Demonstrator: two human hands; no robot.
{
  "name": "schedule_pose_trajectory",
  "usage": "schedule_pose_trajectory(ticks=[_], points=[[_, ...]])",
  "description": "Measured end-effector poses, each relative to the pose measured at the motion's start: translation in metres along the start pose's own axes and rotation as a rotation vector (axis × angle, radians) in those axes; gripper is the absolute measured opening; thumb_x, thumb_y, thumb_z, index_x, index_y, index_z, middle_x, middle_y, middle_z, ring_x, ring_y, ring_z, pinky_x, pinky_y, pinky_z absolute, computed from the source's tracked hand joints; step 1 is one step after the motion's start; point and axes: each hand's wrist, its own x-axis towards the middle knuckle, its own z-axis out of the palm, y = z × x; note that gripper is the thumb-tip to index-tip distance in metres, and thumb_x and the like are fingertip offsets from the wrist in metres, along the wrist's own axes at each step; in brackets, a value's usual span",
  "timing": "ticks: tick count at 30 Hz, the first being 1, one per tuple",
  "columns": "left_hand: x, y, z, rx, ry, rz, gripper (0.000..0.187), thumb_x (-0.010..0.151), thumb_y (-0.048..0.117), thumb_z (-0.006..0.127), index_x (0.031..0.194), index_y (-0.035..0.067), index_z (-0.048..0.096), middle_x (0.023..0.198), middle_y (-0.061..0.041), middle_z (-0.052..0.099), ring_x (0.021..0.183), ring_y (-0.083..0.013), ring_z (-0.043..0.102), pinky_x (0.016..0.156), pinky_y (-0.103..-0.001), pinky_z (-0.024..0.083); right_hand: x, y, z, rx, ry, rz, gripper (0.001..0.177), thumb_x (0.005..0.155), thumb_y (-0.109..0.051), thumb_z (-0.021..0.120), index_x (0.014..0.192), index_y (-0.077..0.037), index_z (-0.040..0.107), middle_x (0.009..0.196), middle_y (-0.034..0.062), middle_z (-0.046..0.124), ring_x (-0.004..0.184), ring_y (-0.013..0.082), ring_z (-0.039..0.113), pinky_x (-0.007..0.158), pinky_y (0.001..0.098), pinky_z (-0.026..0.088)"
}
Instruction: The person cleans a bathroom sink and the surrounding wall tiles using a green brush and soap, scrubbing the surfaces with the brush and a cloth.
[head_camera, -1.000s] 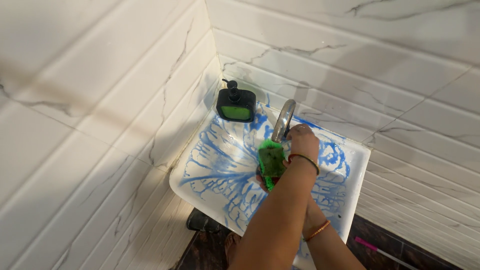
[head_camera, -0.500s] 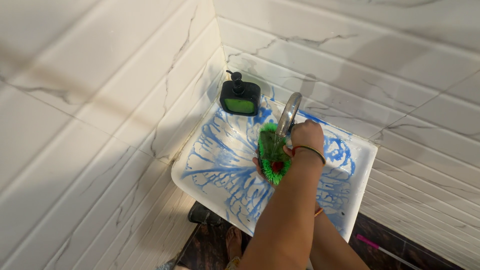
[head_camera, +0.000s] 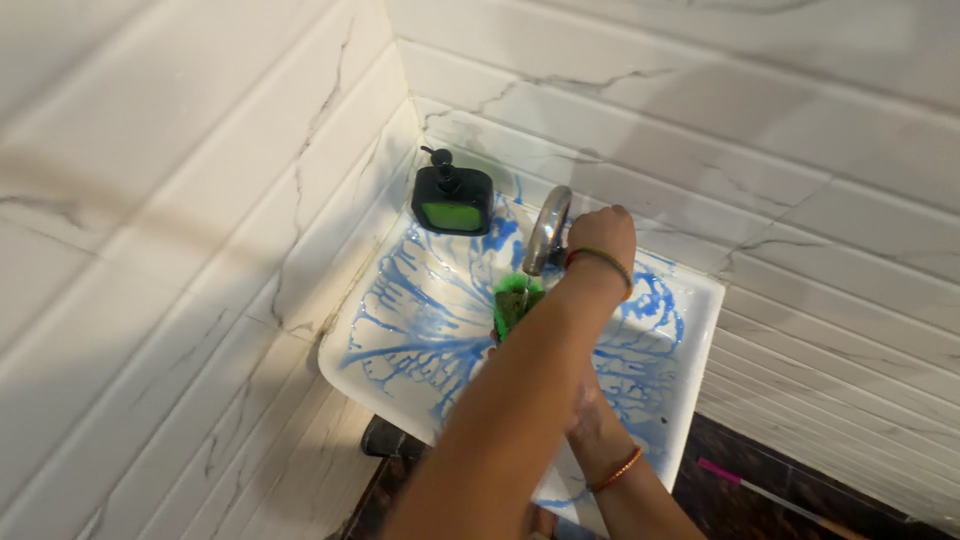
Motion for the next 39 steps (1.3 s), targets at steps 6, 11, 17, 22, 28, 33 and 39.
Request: schedule_pose_trajectory(ticks=[6, 11, 17, 22, 28, 33, 39], points=[[-0.162, -0.041, -0.066, -0.654, 0.611, 0.344, 0.016, 0.098, 0.018, 0.067, 0.11, 0.007, 0.068, 0.106, -0.012, 0.074, 0.096, -0.0316, 0.072, 0.083, -0.04, 0.058, -0.053, -0.041, 0.016, 0.039, 0.632, 0.049, 0.067, 0.094, -0.061, 0.043, 0.141, -0.015, 0.056, 0.134, 0.0135, 0.064, 0.121, 0.0303, 0.059, 0.103, 0.0495, 0.046], [-0.224, -0.076, -0.051, -0.651, 0.406, 0.017, 0.012, 0.093, 0.022, 0.069, 0.098, 0.011, 0.071, 0.094, -0.005, 0.076, 0.082, -0.0259, 0.073, 0.07, -0.037, 0.057, -0.071, -0.091, -0.014, -0.065, 0.498, -0.391, 0.054, 0.098, -0.044, 0.047, 0.142, -0.012, 0.055, 0.136, 0.0109, 0.061, 0.122, 0.0277, 0.06, 0.101, 0.0473, 0.051], [-0.244, -0.073, -0.018, -0.679, 0.303, -0.026, 0.01, 0.092, 0.021, 0.07, 0.095, 0.012, 0.07, 0.089, -0.004, 0.074, 0.078, -0.0274, 0.07, 0.066, -0.039, 0.054, 0.015, -0.073, -0.021, -2.161, 1.222, -1.061, 0.061, 0.084, -0.044, 0.073, 0.135, -0.012, 0.063, 0.135, 0.0244, 0.056, 0.118, 0.0446, 0.054, 0.092, 0.0585, 0.046], [-0.241, -0.077, -0.005, -0.675, 0.353, 0.015, 0.01, 0.093, 0.02, 0.069, 0.096, 0.011, 0.069, 0.089, -0.004, 0.074, 0.08, -0.0286, 0.07, 0.066, -0.039, 0.054, -0.02, -0.089, -0.021, -2.399, 0.832, -0.817, 0.052, 0.089, -0.042, 0.069, 0.136, -0.022, 0.063, 0.145, 0.0171, 0.053, 0.126, 0.0403, 0.052, 0.097, 0.0572, 0.044], [-0.239, -0.082, 0.001, -0.652, 0.356, -0.053, 0.008, 0.092, 0.018, 0.069, 0.095, 0.011, 0.07, 0.089, -0.005, 0.074, 0.08, -0.0296, 0.07, 0.066, -0.039, 0.055, 0.019, -0.095, -0.02, -2.534, 0.903, -0.83, 0.052, 0.089, -0.045, 0.066, 0.137, -0.026, 0.063, 0.146, 0.02, 0.05, 0.13, 0.0434, 0.047, 0.099, 0.0617, 0.039], [-0.238, -0.087, 0.0, -0.673, 0.329, -0.178, 0.009, 0.09, 0.021, 0.07, 0.095, 0.013, 0.071, 0.089, -0.004, 0.075, 0.078, -0.0276, 0.07, 0.064, -0.037, 0.055, -0.012, -0.116, -0.021, -2.45, 0.56, -0.708, 0.051, 0.093, -0.047, 0.063, 0.138, -0.024, 0.062, 0.146, 0.0191, 0.05, 0.128, 0.0417, 0.049, 0.099, 0.0617, 0.04], [-0.234, -0.083, 0.006, -0.673, 0.405, -0.124, 0.01, 0.092, 0.021, 0.067, 0.095, 0.013, 0.071, 0.091, -0.004, 0.075, 0.081, -0.0284, 0.07, 0.066, -0.038, 0.056, -0.002, -0.125, -0.031, -2.558, 0.749, -0.699, 0.053, 0.093, -0.046, 0.062, 0.142, -0.026, 0.061, 0.148, 0.0189, 0.048, 0.127, 0.0404, 0.048, 0.097, 0.0593, 0.041]])
